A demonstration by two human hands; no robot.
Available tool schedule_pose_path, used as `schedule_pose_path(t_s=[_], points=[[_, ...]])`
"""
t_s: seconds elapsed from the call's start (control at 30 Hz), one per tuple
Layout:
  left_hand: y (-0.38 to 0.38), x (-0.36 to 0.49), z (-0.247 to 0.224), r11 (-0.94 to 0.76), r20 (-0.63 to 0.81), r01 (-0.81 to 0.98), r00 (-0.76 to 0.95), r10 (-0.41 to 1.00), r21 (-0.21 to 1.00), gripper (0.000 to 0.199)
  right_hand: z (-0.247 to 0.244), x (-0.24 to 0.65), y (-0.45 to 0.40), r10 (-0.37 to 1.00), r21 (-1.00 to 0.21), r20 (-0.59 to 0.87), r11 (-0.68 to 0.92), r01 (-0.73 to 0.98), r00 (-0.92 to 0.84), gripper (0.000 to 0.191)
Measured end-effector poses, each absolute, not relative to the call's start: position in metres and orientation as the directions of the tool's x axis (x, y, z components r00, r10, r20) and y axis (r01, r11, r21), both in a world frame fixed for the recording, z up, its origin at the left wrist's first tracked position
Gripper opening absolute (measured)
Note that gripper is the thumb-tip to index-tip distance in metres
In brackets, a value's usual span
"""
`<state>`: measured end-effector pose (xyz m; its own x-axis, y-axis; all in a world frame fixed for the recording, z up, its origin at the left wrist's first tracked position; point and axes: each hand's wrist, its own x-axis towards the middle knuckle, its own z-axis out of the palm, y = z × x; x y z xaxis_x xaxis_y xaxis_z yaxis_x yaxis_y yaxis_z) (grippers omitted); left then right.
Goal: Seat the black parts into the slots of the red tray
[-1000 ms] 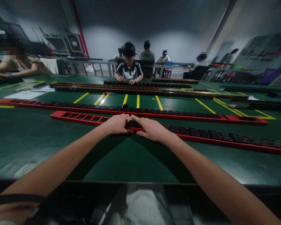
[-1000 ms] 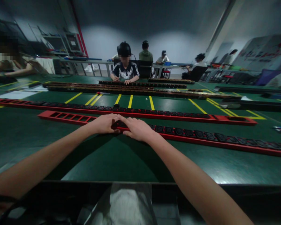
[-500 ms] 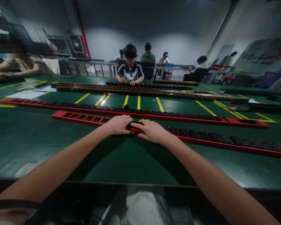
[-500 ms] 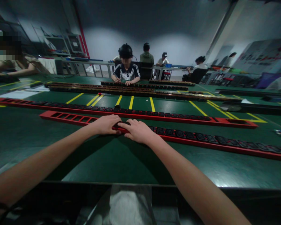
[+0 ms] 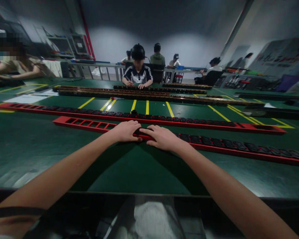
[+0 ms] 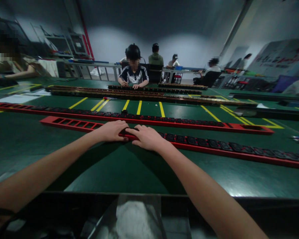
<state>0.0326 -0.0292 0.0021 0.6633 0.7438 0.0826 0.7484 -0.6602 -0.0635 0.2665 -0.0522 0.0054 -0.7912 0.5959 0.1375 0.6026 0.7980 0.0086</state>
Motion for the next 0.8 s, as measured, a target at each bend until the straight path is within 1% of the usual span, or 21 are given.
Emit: schedule_pose_path(t_s=[0.1,0.13,0.27,0.43,0.63,0.8], points=[[-0.0295,0.0324,0.0027,-0.665,0.088,0.744,0.668,0.739,-0.06,0.051,0.0053,0.2665,-0.0517,0.6,-0.017,0.144,0.797,0.604,-0.787,0.076],[-0.0297,0.0325,0.0029,-0.667,0.089,0.743,0.67,0.737,-0.06,0.051,0.0055,0.2666,-0.0517,0.598,-0.011,0.142,0.798,0.603,-0.789,0.075],[-0.0296,0.0325,0.003,-0.667,0.083,0.742,0.671,0.737,-0.067,0.049,0.0066,0.2674,-0.0518,0.588,0.013,0.128,0.804,0.594,-0.799,0.059],[-0.0292,0.0322,0.0029,-0.662,0.08,0.747,0.665,0.743,-0.063,0.049,0.0071,0.2674,-0.0523,0.589,-0.009,0.14,0.805,0.594,-0.796,0.063],[-0.0314,0.0324,0.0042,-0.669,0.084,0.74,0.672,0.736,-0.063,0.049,0.0065,0.2669,-0.0512,0.604,-0.03,0.132,0.795,0.606,-0.786,0.06],[-0.0364,0.0394,0.0006,-0.709,0.171,0.701,0.71,0.683,-0.079,0.055,0.0086,0.2677,-0.0514,0.617,-0.096,0.148,0.787,0.609,-0.773,0.053]])
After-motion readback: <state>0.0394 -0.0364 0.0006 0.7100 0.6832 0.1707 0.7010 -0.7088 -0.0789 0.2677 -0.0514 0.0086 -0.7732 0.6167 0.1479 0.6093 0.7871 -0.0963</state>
